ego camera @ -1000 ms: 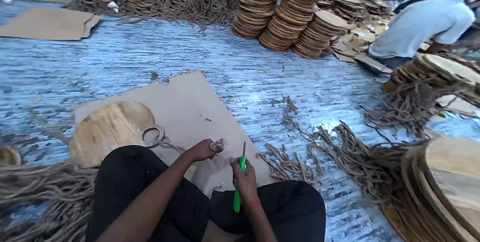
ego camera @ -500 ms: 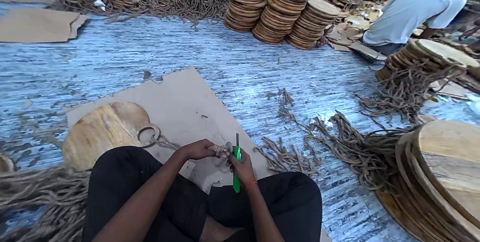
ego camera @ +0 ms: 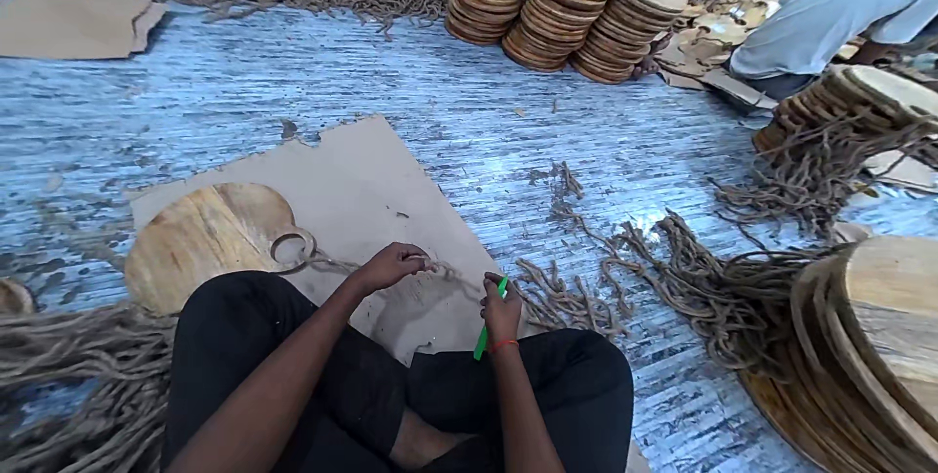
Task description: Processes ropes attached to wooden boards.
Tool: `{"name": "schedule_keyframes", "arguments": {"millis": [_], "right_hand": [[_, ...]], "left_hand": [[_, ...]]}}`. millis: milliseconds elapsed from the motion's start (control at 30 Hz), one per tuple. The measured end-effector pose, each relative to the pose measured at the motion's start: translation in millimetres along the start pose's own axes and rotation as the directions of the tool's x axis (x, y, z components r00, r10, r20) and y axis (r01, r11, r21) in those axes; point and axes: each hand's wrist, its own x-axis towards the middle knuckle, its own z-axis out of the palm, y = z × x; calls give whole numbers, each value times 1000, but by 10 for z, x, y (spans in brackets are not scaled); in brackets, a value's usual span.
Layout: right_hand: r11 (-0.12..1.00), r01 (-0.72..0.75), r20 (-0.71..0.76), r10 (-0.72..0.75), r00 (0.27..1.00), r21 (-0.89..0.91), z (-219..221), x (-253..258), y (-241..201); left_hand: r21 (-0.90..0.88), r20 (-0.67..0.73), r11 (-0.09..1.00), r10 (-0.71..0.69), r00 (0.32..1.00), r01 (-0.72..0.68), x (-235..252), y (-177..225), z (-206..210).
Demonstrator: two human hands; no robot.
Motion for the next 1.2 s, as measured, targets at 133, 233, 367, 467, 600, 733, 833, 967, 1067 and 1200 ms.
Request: {"name": "schedule_keyframes", "arguments": {"millis": [133, 233, 367, 467, 600, 733, 833, 967, 1067, 1200], "right_hand": [[992, -33, -4, 33, 999, 121, -25, -44, -93], [976, -185, 326, 139, 935, 115, 15, -199, -191], [939, -318, 627, 328, 706, -132, 193, -452, -186], [920, -327, 690, 381, 615, -216, 343, -521, -143], [936, -342, 647, 312, 696, -83, 434, -520, -187], [946, -320, 604, 228, 763, 47, 436, -465, -166], [946, -300, 583, 178, 793, 119, 428, -444, -164], [953, -247, 562, 110, 820, 175, 414, -433, -157], [953, -226, 548, 82, 833, 201, 411, -436, -170], [959, -184, 548, 38, 836, 215, 414, -426, -150]], "left_hand": [[-127, -8, 989, -76, 997, 74, -21, 50, -29], [-187, -61, 981, -71, 996, 59, -32, 49, -30], [-216, -184, 976, -58, 981, 17, -42, 82, -73], [-167, -242, 985, 8, 970, -50, -70, 91, -94], [-79, -240, 996, 17, 971, -37, -92, 112, -78], [-121, -195, 993, -19, 981, -4, -107, 115, -71], [-193, -117, 976, -129, 985, 105, -94, 104, -49], [-241, 8, 953, -189, 982, 186, -84, 88, -15], [-237, 85, 951, -185, 979, 200, -88, 93, -1], [-221, 93, 965, -124, 988, 142, -82, 83, 18]]}}
